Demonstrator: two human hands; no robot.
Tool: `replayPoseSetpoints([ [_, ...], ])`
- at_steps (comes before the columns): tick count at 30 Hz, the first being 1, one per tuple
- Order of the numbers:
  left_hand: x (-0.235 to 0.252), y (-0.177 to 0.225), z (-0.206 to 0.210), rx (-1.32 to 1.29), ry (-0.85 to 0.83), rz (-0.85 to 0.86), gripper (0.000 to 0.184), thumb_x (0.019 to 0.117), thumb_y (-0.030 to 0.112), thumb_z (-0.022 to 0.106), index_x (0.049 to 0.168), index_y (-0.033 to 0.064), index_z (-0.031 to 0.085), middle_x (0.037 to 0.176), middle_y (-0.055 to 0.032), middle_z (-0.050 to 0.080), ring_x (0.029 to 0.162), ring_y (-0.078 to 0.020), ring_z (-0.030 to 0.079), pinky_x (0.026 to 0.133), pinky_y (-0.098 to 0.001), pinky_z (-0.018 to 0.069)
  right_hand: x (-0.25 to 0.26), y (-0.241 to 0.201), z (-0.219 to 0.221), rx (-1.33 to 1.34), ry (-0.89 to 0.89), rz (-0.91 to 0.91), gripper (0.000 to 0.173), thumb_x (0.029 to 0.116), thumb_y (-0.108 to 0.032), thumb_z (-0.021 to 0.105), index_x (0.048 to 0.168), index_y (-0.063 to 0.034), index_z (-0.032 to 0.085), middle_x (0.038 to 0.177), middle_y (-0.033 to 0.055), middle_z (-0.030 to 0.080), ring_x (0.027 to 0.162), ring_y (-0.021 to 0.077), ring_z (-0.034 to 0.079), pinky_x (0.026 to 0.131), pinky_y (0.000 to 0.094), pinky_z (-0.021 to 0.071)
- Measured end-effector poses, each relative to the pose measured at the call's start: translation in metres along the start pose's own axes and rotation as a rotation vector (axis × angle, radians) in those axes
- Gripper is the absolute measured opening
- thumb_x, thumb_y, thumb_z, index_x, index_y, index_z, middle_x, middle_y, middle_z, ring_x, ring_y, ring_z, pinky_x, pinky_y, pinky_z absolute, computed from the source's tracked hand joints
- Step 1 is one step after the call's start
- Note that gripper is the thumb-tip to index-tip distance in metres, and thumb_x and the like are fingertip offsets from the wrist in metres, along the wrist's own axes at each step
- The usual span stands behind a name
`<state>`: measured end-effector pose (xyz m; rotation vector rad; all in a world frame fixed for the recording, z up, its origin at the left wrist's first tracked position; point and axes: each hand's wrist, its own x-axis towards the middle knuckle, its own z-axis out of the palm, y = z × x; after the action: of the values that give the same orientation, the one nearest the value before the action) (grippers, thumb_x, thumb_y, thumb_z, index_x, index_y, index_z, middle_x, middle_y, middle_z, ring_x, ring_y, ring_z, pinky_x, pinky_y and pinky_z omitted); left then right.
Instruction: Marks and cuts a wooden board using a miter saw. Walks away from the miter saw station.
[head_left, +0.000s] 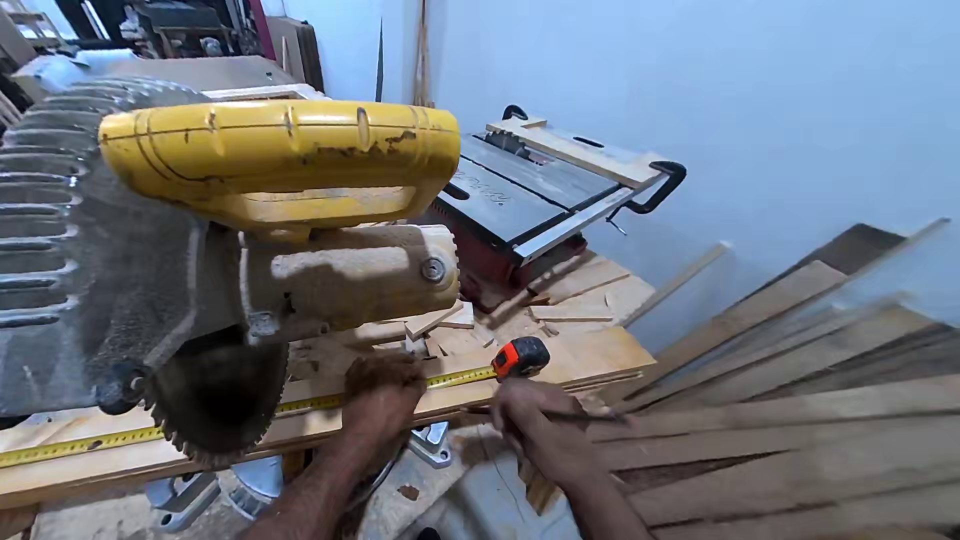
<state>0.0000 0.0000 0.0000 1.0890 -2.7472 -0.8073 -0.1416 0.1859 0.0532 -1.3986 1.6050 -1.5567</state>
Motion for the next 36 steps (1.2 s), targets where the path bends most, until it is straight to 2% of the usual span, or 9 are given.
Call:
replayPoseSetpoints([
  [2, 0.000, 0.000, 0.001, -0.012, 0.021, 0.008, 0.026, 0.0958, 0.049, 0.060, 0.108, 0.0351, 0.079, 0.128, 0.0141, 0.069, 0.124, -0.0103, 0.060, 0.111, -0.0481, 0.0399, 0.022, 0.026, 0.009, -0.013, 0.019, 0.135, 0.044, 0.1072, -0.031, 0.042, 0.099, -0.0042, 0.075, 0.068, -0.0034, 0.061, 0.055, 0.0036, 0.051, 0.052, 0.0246, 0.0467],
  [4, -0.001, 0.000, 0.002, -0.021, 0.018, 0.009, 0.028, 0.0963, 0.049, 0.060, 0.110, 0.0346, 0.079, 0.130, 0.0131, 0.068, 0.126, -0.0114, 0.059, 0.114, -0.0491, 0.0374, 0.032, 0.041, 0.010, -0.040, -0.067, 0.234, 0.036, 0.1056, -0.022, 0.043, 0.114, -0.0049, 0.073, 0.085, 0.0000, 0.072, 0.072, 0.0073, 0.064, 0.069, 0.0283, 0.0549],
  [5, 0.000, -0.001, 0.003, -0.021, 0.019, 0.009, 0.028, 0.0962, 0.050, 0.060, 0.110, 0.0353, 0.079, 0.131, 0.0138, 0.068, 0.127, -0.0108, 0.058, 0.115, -0.0493, 0.0362, 0.036, 0.046, 0.011, -0.062, -0.104, 0.234, 0.032, 0.1037, -0.019, 0.046, 0.114, -0.0059, 0.073, 0.092, 0.0004, 0.075, 0.079, 0.0082, 0.068, 0.075, 0.0297, 0.0571],
  [7, 0.000, -0.001, 0.003, -0.015, 0.012, 0.007, 0.029, 0.0968, 0.051, 0.059, 0.111, 0.0362, 0.079, 0.133, 0.0151, 0.067, 0.130, -0.0096, 0.056, 0.118, -0.0507, 0.0322, 0.038, 0.052, 0.014, -0.098, -0.093, 0.261, 0.017, 0.0967, -0.016, 0.058, 0.101, -0.0088, 0.073, 0.084, -0.0024, 0.072, 0.076, 0.0065, 0.067, 0.073, 0.0290, 0.0564],
  [9, -0.001, -0.001, 0.003, -0.002, 0.014, 0.009, 0.029, 0.0973, 0.050, 0.058, 0.112, 0.0360, 0.079, 0.134, 0.0157, 0.066, 0.130, -0.0091, 0.056, 0.119, -0.0506, 0.0311, 0.038, 0.056, 0.016, -0.146, -0.074, 0.266, 0.011, 0.0909, -0.015, 0.062, 0.090, -0.0114, 0.072, 0.076, -0.0049, 0.067, 0.070, 0.0044, 0.062, 0.066, 0.0280, 0.0527],
  [13, -0.003, -0.003, 0.006, 0.037, 0.029, 0.026, 0.027, 0.0976, 0.051, 0.057, 0.107, 0.0373, 0.079, 0.132, 0.0179, 0.067, 0.128, -0.0078, 0.057, 0.118, -0.0503, 0.0327, 0.039, 0.058, 0.017, -0.266, -0.114, 0.245, 0.015, 0.0913, -0.019, 0.061, 0.083, -0.0151, 0.073, 0.073, -0.0070, 0.065, 0.067, 0.0028, 0.059, 0.064, 0.0285, 0.0500],
  [20, -0.004, -0.003, 0.008, 0.026, 0.048, 0.035, 0.025, 0.0978, 0.049, 0.059, 0.105, 0.0371, 0.079, 0.130, 0.0176, 0.067, 0.127, -0.0079, 0.058, 0.117, -0.0498, 0.0334, 0.039, 0.061, 0.018, -0.287, -0.142, 0.229, 0.018, 0.0939, -0.019, 0.060, 0.084, -0.0143, 0.074, 0.074, -0.0064, 0.066, 0.069, 0.0024, 0.060, 0.066, 0.0272, 0.0502],
  [30, -0.003, -0.002, 0.005, 0.000, 0.022, 0.009, 0.027, 0.0973, 0.051, 0.058, 0.107, 0.0373, 0.079, 0.132, 0.0180, 0.067, 0.130, -0.0074, 0.055, 0.120, -0.0496, 0.0285, 0.042, 0.063, 0.019, -0.323, -0.165, 0.230, 0.020, 0.0945, -0.022, 0.058, 0.086, -0.0137, 0.074, 0.074, -0.0048, 0.066, 0.070, 0.0046, 0.061, 0.066, 0.0303, 0.0504],
  [36, -0.002, -0.004, 0.007, -0.023, 0.049, 0.018, 0.027, 0.0964, 0.051, 0.059, 0.107, 0.0361, 0.079, 0.131, 0.0177, 0.067, 0.128, -0.0076, 0.056, 0.117, -0.0482, 0.0330, 0.043, 0.062, 0.018, -0.295, -0.173, 0.225, 0.020, 0.0940, -0.020, 0.058, 0.087, -0.0121, 0.074, 0.074, -0.0034, 0.067, 0.069, 0.0057, 0.062, 0.066, 0.0302, 0.0517],
])
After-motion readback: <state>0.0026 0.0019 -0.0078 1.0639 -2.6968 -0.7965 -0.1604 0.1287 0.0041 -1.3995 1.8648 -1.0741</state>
